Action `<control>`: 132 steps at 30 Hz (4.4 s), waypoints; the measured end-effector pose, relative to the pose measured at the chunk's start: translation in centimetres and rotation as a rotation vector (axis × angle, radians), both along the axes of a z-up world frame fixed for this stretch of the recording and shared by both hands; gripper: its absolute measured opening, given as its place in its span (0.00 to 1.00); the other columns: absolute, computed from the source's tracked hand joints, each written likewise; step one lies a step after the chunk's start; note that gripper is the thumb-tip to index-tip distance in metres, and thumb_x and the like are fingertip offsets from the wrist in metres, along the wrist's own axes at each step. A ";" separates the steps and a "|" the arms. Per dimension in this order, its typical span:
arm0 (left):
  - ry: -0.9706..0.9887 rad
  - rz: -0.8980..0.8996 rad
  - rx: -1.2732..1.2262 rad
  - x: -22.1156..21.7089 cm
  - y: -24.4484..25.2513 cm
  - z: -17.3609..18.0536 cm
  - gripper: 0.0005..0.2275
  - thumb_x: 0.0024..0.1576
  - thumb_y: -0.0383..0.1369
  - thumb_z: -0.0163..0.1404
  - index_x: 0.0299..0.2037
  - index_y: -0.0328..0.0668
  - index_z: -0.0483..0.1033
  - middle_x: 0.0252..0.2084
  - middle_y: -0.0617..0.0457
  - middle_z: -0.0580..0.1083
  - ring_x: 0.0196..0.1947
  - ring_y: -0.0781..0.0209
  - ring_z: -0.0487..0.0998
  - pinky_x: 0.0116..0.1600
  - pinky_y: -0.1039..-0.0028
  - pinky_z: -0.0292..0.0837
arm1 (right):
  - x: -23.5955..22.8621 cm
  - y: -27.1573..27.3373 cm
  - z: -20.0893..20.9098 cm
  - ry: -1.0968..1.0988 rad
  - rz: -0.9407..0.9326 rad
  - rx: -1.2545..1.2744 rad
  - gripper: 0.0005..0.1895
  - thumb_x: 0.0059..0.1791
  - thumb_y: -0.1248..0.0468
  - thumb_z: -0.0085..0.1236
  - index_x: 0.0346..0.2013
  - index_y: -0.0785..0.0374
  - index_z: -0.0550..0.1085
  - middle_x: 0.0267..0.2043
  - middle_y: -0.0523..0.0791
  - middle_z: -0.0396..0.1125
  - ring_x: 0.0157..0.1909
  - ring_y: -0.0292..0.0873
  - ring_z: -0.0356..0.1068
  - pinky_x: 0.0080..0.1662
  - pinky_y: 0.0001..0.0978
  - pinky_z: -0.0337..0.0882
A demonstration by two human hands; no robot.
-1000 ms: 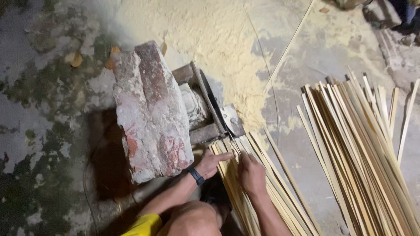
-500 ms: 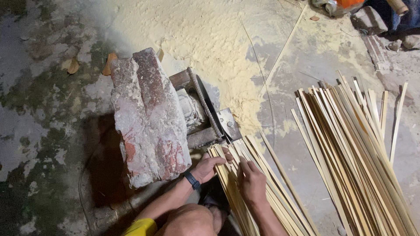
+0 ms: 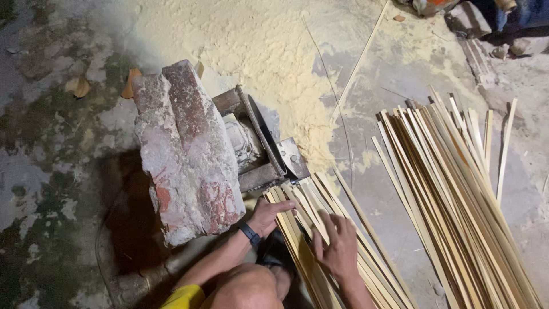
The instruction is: The person feeds thin wooden strips into a rotating cutting machine to trim their ends. They handle the strips one at a time, aligning them against the blade and pushing them through, then stacking the finished pieces on the floor.
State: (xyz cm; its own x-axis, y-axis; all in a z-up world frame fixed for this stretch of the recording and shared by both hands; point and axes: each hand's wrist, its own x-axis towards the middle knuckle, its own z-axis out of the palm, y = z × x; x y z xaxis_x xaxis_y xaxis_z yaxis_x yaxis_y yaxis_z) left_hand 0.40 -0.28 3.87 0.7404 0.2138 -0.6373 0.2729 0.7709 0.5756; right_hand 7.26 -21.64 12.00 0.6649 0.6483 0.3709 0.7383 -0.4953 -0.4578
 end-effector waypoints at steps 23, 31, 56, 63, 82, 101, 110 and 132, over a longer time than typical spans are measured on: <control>-0.071 -0.059 0.181 -0.7 0.2 -4.9 0.11 0.51 0.26 0.63 0.40 0.26 0.81 0.39 0.47 0.82 0.42 0.61 0.81 0.57 0.70 0.73 | 0.5 4.7 1.8 0.394 -0.082 -0.087 0.20 0.44 0.63 0.63 0.50 0.60 0.76 0.35 0.50 0.72 0.32 0.56 0.75 0.35 0.49 0.74; -0.055 -0.060 0.204 -0.3 0.2 -2.6 0.11 0.51 0.27 0.64 0.40 0.26 0.81 0.41 0.44 0.82 0.44 0.61 0.83 0.61 0.72 0.71 | -1.7 1.1 0.6 0.295 -0.025 -0.014 0.19 0.45 0.61 0.63 0.51 0.62 0.78 0.33 0.49 0.72 0.26 0.49 0.74 0.30 0.41 0.74; -0.156 -0.027 0.138 -0.6 0.4 -4.6 0.12 0.53 0.25 0.63 0.46 0.29 0.81 0.44 0.46 0.81 0.44 0.61 0.82 0.55 0.69 0.76 | 0.9 8.2 0.0 0.357 -0.052 -0.053 0.13 0.49 0.66 0.63 0.48 0.61 0.76 0.37 0.51 0.69 0.33 0.57 0.72 0.32 0.50 0.71; -0.023 -0.110 0.289 -0.4 0.8 -3.4 0.11 0.52 0.26 0.66 0.42 0.31 0.82 0.44 0.47 0.83 0.53 0.67 0.82 0.61 0.76 0.64 | -1.3 1.7 0.5 -0.021 0.024 0.031 0.21 0.46 0.62 0.60 0.53 0.63 0.72 0.35 0.51 0.69 0.31 0.52 0.72 0.34 0.45 0.73; -0.134 0.000 0.126 0.6 -0.3 -2.8 0.10 0.54 0.23 0.60 0.45 0.31 0.77 0.41 0.46 0.80 0.40 0.60 0.81 0.45 0.69 0.79 | 2.2 5.2 -2.4 0.469 0.012 -0.047 0.12 0.47 0.72 0.56 0.45 0.65 0.76 0.33 0.52 0.71 0.30 0.55 0.73 0.33 0.48 0.71; -0.184 -0.165 0.220 -0.5 1.0 -3.9 0.13 0.52 0.22 0.61 0.47 0.32 0.77 0.42 0.49 0.78 0.41 0.62 0.79 0.48 0.72 0.78 | 2.5 7.3 -3.8 0.348 0.009 0.018 0.19 0.44 0.70 0.63 0.49 0.66 0.76 0.35 0.55 0.73 0.30 0.58 0.74 0.32 0.49 0.72; -0.091 -0.095 0.288 0.1 0.2 -2.1 0.11 0.50 0.24 0.65 0.40 0.26 0.81 0.40 0.48 0.82 0.40 0.62 0.82 0.52 0.75 0.78 | 1.0 1.3 -1.5 -0.105 -0.004 0.062 0.17 0.46 0.63 0.59 0.49 0.65 0.75 0.35 0.52 0.70 0.32 0.54 0.71 0.36 0.45 0.71; 0.034 0.047 0.249 0.4 0.4 -4.4 0.08 0.50 0.21 0.64 0.38 0.25 0.81 0.38 0.47 0.81 0.36 0.60 0.82 0.51 0.70 0.76 | 3.7 8.7 -4.8 0.465 0.029 0.011 0.09 0.46 0.70 0.62 0.39 0.65 0.73 0.33 0.55 0.70 0.31 0.59 0.72 0.33 0.50 0.71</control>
State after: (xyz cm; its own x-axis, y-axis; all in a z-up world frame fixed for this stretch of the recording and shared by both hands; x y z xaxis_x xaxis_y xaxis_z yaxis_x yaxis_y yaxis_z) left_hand 0.82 0.16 -0.51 0.7052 0.4007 -0.5849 0.2624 0.6190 0.7403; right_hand 10.93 -12.93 7.17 0.7440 0.6667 0.0445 0.4665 -0.4706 -0.7490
